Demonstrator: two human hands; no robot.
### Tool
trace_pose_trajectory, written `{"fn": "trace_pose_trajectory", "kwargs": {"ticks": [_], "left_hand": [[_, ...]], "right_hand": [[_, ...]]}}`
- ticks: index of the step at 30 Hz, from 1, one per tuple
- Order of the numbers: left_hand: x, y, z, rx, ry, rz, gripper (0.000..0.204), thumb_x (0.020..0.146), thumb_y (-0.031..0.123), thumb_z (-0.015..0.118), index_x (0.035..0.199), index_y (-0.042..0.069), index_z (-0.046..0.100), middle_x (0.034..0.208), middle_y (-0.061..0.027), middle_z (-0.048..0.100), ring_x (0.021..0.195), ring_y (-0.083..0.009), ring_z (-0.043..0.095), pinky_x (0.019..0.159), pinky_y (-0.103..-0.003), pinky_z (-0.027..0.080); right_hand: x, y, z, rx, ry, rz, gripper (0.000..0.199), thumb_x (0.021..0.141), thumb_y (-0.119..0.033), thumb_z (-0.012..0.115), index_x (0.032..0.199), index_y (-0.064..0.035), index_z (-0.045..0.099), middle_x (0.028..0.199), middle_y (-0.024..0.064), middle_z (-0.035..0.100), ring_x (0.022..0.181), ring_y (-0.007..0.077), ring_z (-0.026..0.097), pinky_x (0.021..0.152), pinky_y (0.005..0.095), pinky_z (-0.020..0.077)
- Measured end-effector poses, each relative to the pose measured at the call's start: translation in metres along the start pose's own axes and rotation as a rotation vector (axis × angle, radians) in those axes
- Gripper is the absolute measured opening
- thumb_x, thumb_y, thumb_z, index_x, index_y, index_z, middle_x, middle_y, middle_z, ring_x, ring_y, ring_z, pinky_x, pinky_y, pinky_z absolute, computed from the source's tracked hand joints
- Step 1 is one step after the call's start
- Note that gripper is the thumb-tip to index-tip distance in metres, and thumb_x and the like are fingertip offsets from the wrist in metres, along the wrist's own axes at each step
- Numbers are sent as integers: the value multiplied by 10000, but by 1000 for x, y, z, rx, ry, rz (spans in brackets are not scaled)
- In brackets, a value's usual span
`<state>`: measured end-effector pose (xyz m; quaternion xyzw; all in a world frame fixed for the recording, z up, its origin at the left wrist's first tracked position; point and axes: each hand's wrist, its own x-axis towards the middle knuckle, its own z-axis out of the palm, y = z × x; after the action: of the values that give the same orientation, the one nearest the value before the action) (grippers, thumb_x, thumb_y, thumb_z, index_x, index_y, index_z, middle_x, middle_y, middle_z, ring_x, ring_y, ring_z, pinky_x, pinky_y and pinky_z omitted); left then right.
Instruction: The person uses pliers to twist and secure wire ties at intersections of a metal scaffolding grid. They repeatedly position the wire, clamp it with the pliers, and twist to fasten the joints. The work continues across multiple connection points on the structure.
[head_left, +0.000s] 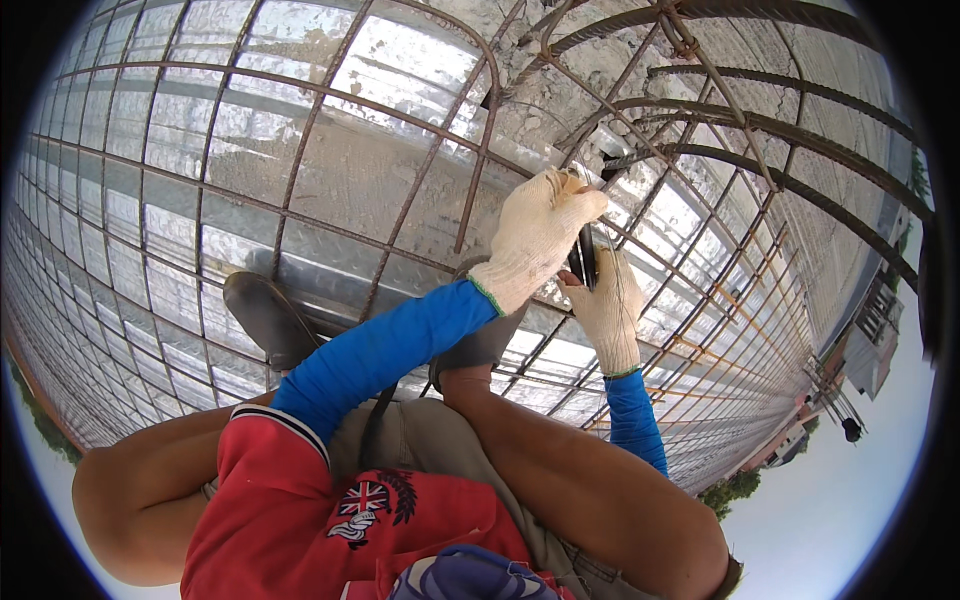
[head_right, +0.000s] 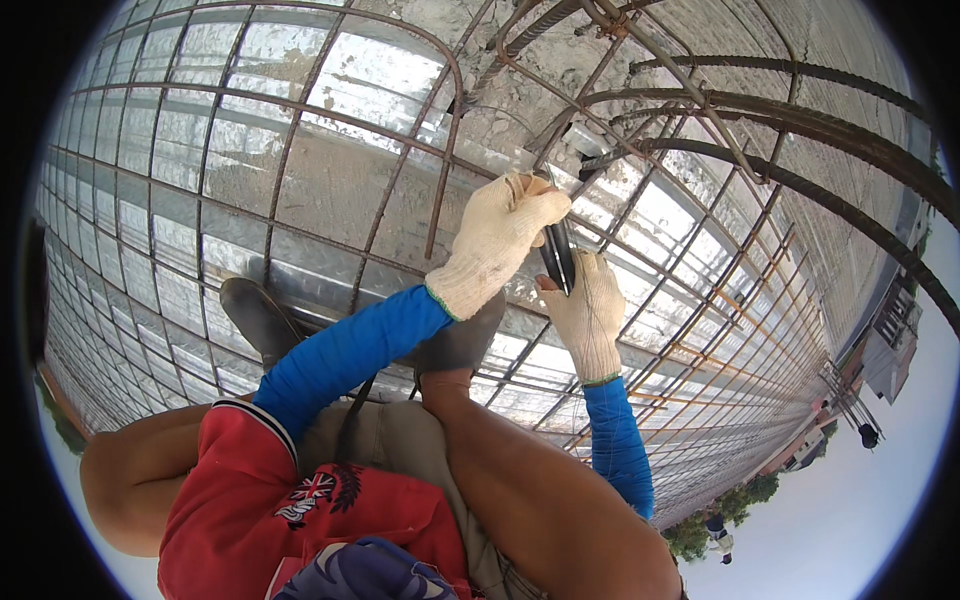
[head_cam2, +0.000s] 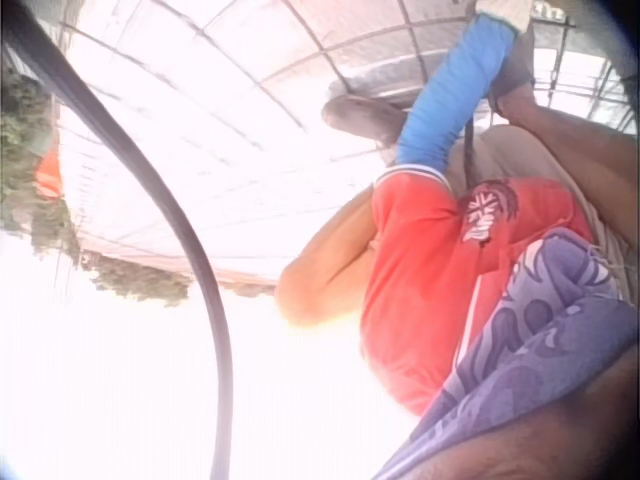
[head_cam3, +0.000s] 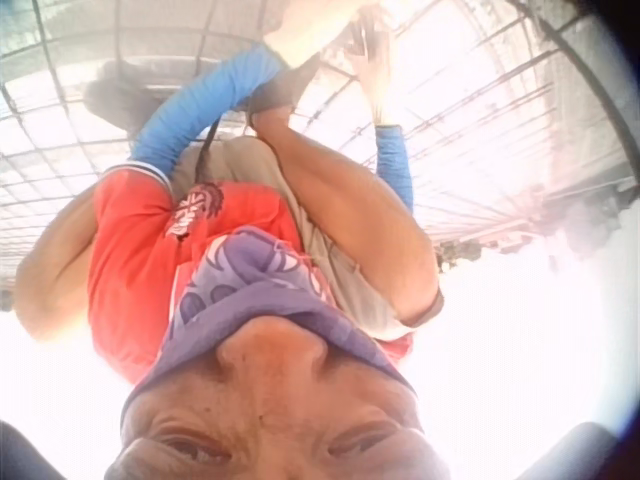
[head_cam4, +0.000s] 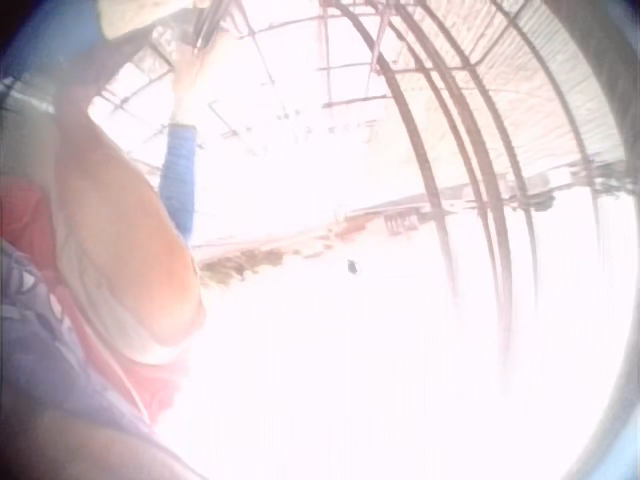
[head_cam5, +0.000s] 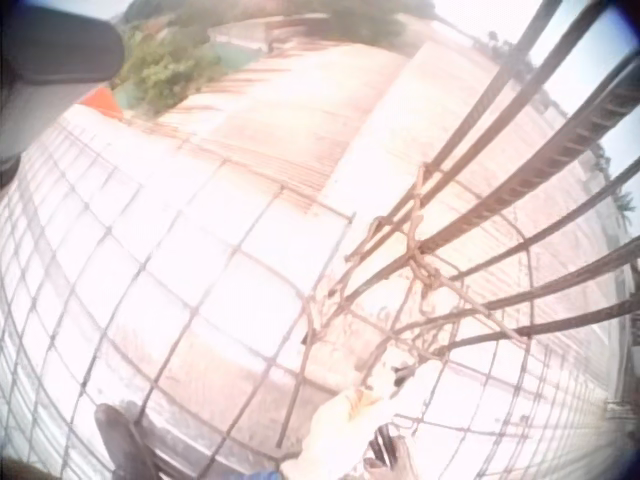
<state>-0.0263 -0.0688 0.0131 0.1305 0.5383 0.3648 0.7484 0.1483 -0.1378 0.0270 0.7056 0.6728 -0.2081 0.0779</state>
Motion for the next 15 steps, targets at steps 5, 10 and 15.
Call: {"fn": "trace_pose_trajectory", "kwargs": {"ticks": [5,10,15], "left_hand": [[-5,-12,-4,14,76,80,312,883,348,777,927,48,707,799,-24,666,759,-122,595,725,-317,491],[-15,5,-18,-13,151,203,200,951,222,796,1017,62,696,860,44,646,743,-21,535,660,-208,432],[-27,18,-3,-39,41,242,181,953,202,806,1017,60,714,893,47,668,790,-21,549,699,-223,455]], "right_hand": [[-3,23,16,151,-20,41,413,801,-252,914,1030,-35,648,834,112,687,735,250,674,683,386,543],[-32,76,-29,114,200,12,338,819,-102,909,1005,-31,637,840,95,646,708,217,633,665,366,523],[-51,155,-137,-190,368,-154,352,792,-103,889,1028,-56,632,923,119,624,769,334,644,703,418,534]]}}
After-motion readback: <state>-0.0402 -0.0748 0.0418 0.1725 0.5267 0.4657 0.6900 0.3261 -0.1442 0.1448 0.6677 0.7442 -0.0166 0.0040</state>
